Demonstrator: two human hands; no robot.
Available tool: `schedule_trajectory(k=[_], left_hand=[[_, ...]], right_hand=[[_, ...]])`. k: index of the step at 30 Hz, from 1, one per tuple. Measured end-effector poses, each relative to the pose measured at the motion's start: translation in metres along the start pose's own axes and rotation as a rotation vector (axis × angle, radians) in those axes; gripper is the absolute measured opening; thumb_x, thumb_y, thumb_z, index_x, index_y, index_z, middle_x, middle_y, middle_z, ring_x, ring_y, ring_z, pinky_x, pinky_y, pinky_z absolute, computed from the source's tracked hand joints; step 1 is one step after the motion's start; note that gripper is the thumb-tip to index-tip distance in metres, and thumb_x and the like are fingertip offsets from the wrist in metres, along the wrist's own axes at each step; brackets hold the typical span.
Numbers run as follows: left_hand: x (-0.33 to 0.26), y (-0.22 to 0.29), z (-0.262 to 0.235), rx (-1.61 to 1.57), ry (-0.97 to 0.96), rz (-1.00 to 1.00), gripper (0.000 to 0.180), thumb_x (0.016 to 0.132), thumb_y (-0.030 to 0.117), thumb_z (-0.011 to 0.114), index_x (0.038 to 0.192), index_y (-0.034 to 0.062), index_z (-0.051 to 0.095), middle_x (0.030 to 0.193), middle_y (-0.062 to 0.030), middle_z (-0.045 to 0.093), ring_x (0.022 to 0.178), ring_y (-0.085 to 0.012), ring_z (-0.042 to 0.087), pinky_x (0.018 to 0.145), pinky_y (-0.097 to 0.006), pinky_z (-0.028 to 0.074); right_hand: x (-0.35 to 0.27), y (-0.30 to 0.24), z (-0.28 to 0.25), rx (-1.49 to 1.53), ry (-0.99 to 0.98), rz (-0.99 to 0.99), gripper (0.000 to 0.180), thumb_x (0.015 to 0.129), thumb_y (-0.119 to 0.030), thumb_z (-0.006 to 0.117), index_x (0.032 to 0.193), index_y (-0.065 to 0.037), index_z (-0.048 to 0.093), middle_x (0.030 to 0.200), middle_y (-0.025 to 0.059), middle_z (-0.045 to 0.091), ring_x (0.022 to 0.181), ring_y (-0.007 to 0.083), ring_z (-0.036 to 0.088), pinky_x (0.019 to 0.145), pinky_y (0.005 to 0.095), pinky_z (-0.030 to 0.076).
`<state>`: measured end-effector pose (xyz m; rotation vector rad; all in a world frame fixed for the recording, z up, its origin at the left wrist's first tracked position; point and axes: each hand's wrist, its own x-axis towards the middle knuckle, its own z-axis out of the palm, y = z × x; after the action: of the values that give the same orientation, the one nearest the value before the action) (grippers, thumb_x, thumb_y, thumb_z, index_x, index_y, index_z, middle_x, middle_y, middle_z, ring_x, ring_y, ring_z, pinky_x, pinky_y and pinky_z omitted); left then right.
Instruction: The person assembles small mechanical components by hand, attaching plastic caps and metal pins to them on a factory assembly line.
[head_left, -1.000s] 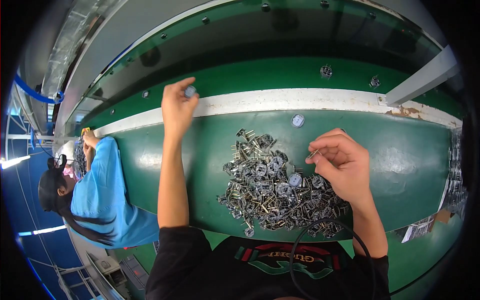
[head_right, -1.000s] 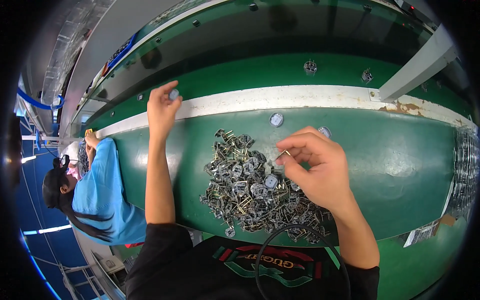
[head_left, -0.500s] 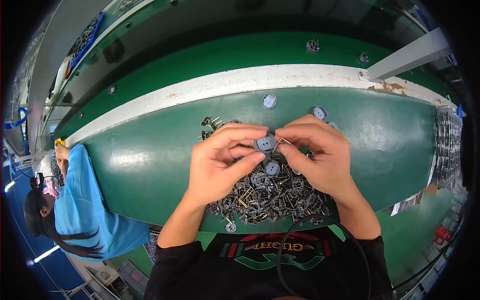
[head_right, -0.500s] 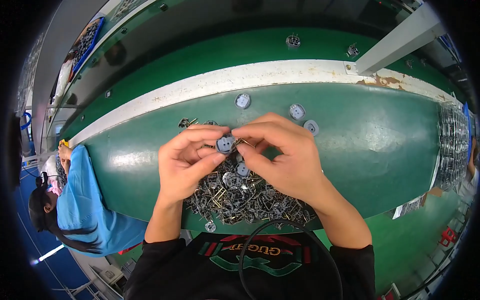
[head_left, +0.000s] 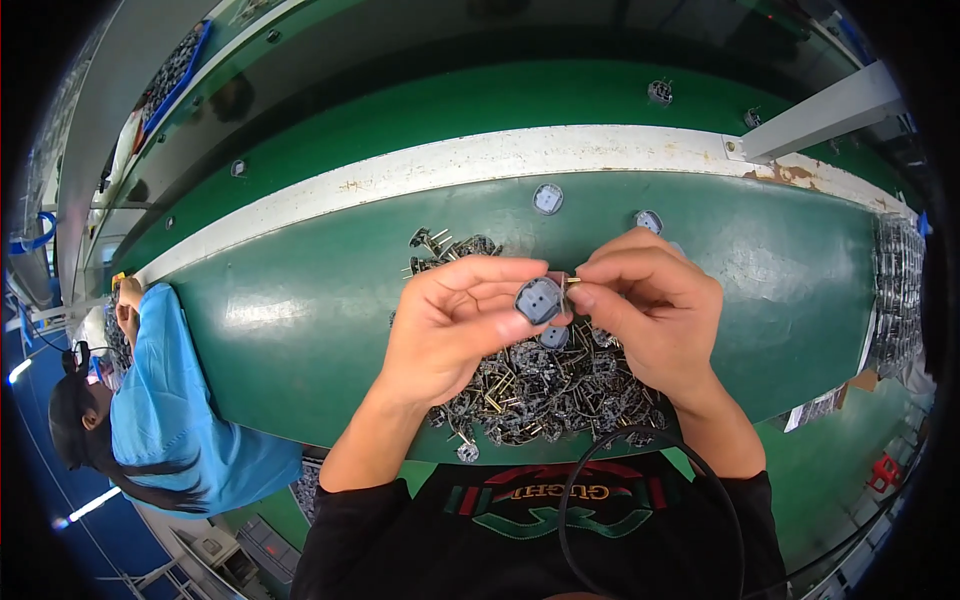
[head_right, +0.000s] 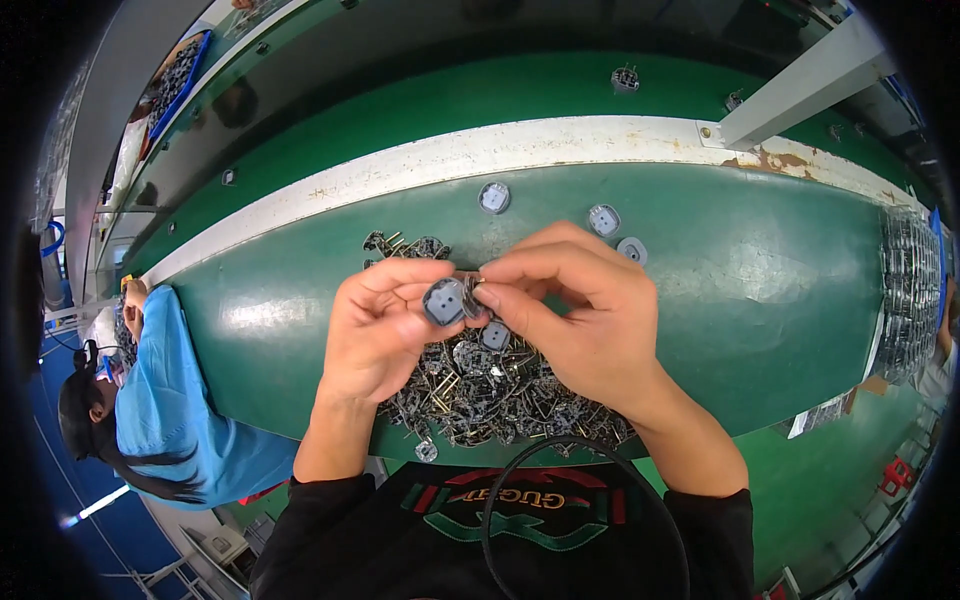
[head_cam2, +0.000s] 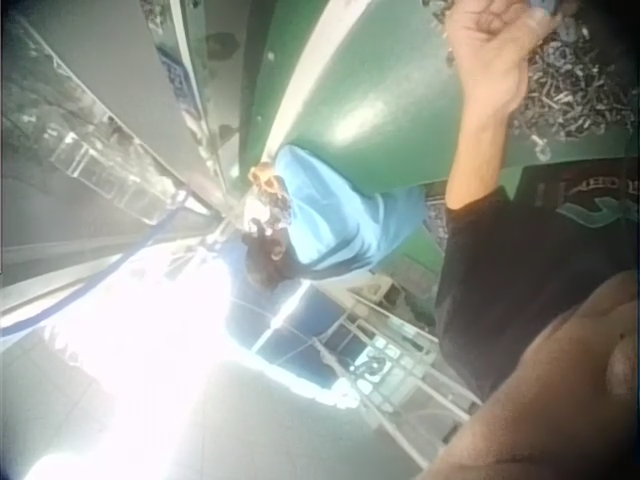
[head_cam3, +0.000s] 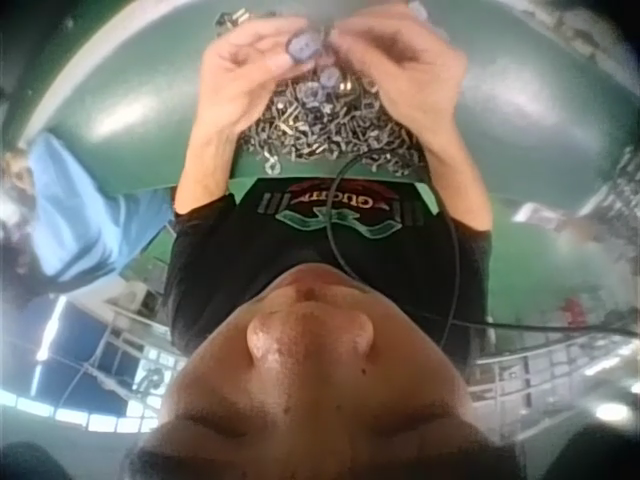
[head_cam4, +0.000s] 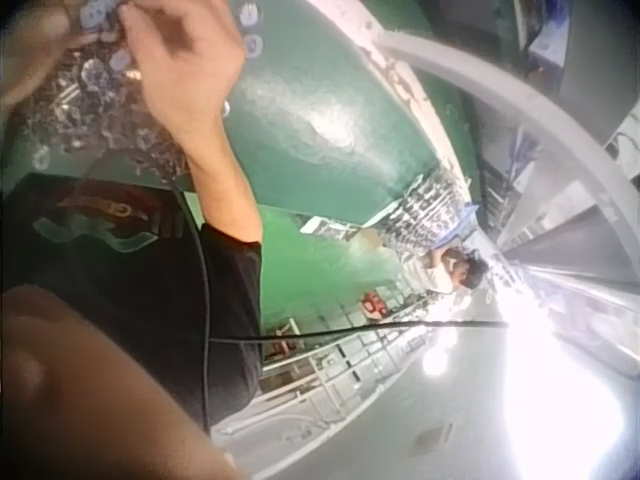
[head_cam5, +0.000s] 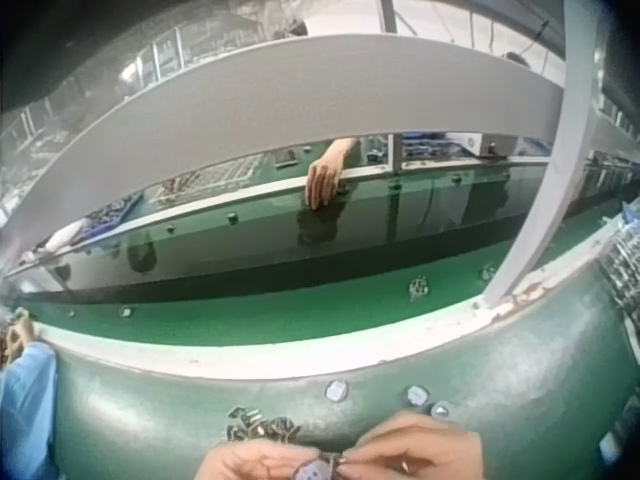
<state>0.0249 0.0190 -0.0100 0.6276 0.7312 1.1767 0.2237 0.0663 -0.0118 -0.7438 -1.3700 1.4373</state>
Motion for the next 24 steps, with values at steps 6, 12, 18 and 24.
schedule_trajectory(k=[6,12,18,24], left_hand=[[-0.002,-0.006,-0.003,-0.043,0.037,0.089,0.043,0.081,-0.015,0.07,0.122,-0.007,0.06,0.125,-0.0209,0.062,0.112,-0.0252,0.065,0.091,-0.037,0.059],[-0.002,-0.01,0.003,0.296,0.003,0.233,0.043,0.077,-0.019,0.071,0.117,-0.0063,0.062,0.126,-0.0195,0.059,0.116,-0.0288,0.062,0.091,-0.038,0.061],[-0.002,-0.015,0.01,0.247,0.022,0.271,0.041,0.078,-0.021,0.068,0.117,-0.011,0.057,0.123,-0.0227,0.06,0.118,-0.0307,0.061,0.093,-0.039,0.061],[-0.004,-0.012,0.012,0.25,0.052,0.264,0.039,0.081,-0.022,0.065,0.117,-0.0118,0.057,0.125,-0.0253,0.06,0.116,-0.0297,0.063,0.094,-0.04,0.06]], right_hand=[[0.002,-0.01,0.007,-0.43,0.039,-0.293,0.026,0.077,0.011,0.075,0.102,0.003,0.072,0.089,0.0115,0.066,0.071,0.0162,0.064,0.059,0.0261,0.052],[-0.002,-0.003,0.012,-0.622,0.051,-0.534,0.031,0.068,0.012,0.075,0.098,0.005,0.071,0.086,0.0126,0.065,0.067,0.0222,0.063,0.055,0.0294,0.051],[-0.003,0.001,0.009,-0.719,-0.024,-0.644,0.031,0.065,0.005,0.071,0.095,0.009,0.068,0.087,0.0132,0.063,0.068,0.0227,0.061,0.053,0.0289,0.049],[-0.004,0.01,0.013,-0.783,-0.041,-0.715,0.032,0.069,0.003,0.07,0.1,0.01,0.066,0.09,0.0144,0.062,0.068,0.0229,0.061,0.054,0.0294,0.049]])
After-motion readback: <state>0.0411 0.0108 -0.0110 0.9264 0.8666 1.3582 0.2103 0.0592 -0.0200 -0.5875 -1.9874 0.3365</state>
